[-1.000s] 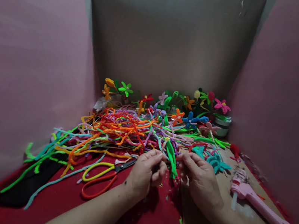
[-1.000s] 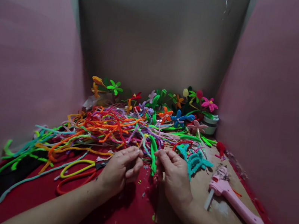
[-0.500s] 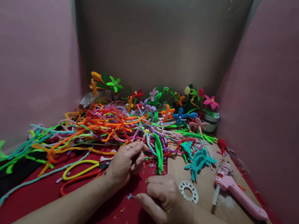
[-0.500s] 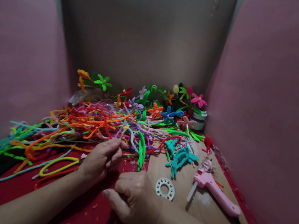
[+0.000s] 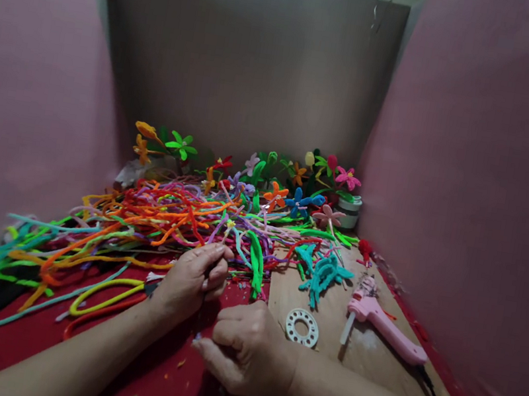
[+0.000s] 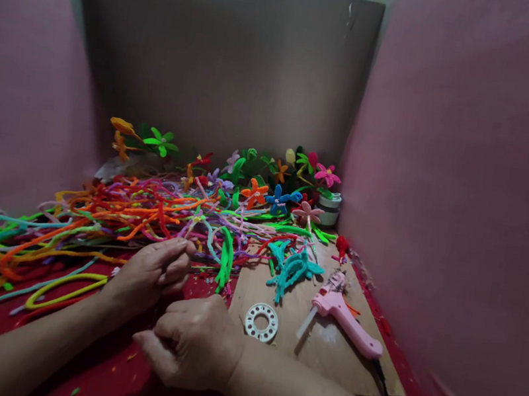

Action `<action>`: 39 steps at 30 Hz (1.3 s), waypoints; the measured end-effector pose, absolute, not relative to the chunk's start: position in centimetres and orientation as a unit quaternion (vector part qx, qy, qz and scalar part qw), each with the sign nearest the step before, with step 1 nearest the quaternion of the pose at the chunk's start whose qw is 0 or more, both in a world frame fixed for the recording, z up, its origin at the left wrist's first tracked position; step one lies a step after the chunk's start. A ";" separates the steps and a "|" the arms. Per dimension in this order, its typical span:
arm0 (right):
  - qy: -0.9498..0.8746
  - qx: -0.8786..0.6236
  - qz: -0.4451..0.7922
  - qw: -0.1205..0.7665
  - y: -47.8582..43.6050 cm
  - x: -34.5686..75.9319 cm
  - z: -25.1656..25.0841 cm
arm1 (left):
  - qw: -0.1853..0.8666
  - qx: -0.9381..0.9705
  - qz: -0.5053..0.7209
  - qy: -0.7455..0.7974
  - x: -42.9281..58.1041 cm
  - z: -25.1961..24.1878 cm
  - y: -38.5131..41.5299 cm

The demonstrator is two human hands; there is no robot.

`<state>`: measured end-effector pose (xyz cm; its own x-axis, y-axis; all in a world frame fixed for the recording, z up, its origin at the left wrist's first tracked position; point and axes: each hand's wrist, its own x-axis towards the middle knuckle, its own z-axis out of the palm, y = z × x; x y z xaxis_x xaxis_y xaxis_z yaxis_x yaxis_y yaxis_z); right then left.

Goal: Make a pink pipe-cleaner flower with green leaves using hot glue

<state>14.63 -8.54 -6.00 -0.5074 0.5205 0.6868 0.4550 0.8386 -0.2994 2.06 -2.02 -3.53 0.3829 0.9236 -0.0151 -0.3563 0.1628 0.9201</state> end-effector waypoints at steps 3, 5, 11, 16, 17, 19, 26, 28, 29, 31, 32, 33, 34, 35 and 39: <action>-0.871 -0.280 0.023 0.403 -8.5 14.5 -5.9 | 0.696 0.454 0.461 0.312 2.0 -3.6 -1.9; -0.871 -0.279 0.018 0.405 -8.5 14.5 -5.8 | 0.694 0.453 0.466 0.311 2.0 -3.6 -1.9; -0.870 -0.273 0.014 0.410 -8.7 14.4 -5.8 | 0.704 0.449 0.462 0.300 2.0 -3.3 -2.0; -0.876 -0.268 0.011 0.401 -8.6 14.7 -6.3 | 0.740 0.434 0.434 0.274 1.8 -3.6 -1.7; -0.876 -0.267 0.011 0.401 -8.6 14.8 -6.3 | 0.742 0.431 0.434 0.276 1.8 -3.7 -1.6; -0.874 -0.263 0.007 0.408 -8.6 14.8 -6.3 | 0.739 0.426 0.438 0.285 1.8 -3.9 -1.4; -0.869 -0.255 -0.022 0.423 -8.6 14.8 -5.8 | 0.724 0.436 0.448 0.292 1.9 -3.8 -1.4; -0.864 -0.252 -0.032 0.434 -8.5 14.7 -5.7 | 0.721 0.434 0.450 0.300 1.8 -3.8 -1.4; -0.861 -0.251 -0.037 0.441 -8.5 14.7 -5.7 | 0.720 0.433 0.449 0.304 1.9 -3.8 -1.5; -0.858 -0.249 -0.044 0.448 -8.4 14.6 -5.7 | 0.720 0.429 0.447 0.312 1.9 -3.9 -1.5; -0.858 -0.251 -0.045 0.446 -8.4 14.5 -5.7 | 0.721 0.428 0.444 0.317 2.0 -3.9 -1.5; -0.859 -0.254 -0.046 0.441 -8.4 14.5 -5.7 | 0.721 0.426 0.441 0.322 2.0 -3.9 -1.6; -0.863 -0.257 -0.046 0.433 -8.3 14.5 -5.7 | 0.720 0.424 0.440 0.328 2.1 -3.9 -1.6; -0.866 -0.260 -0.047 0.425 -8.3 14.5 -5.6 | 0.718 0.421 0.442 0.334 2.2 -3.9 -1.7; -0.874 -0.261 -0.048 0.407 -8.4 14.5 -5.7 | 0.713 0.420 0.445 0.343 2.2 -3.8 -1.9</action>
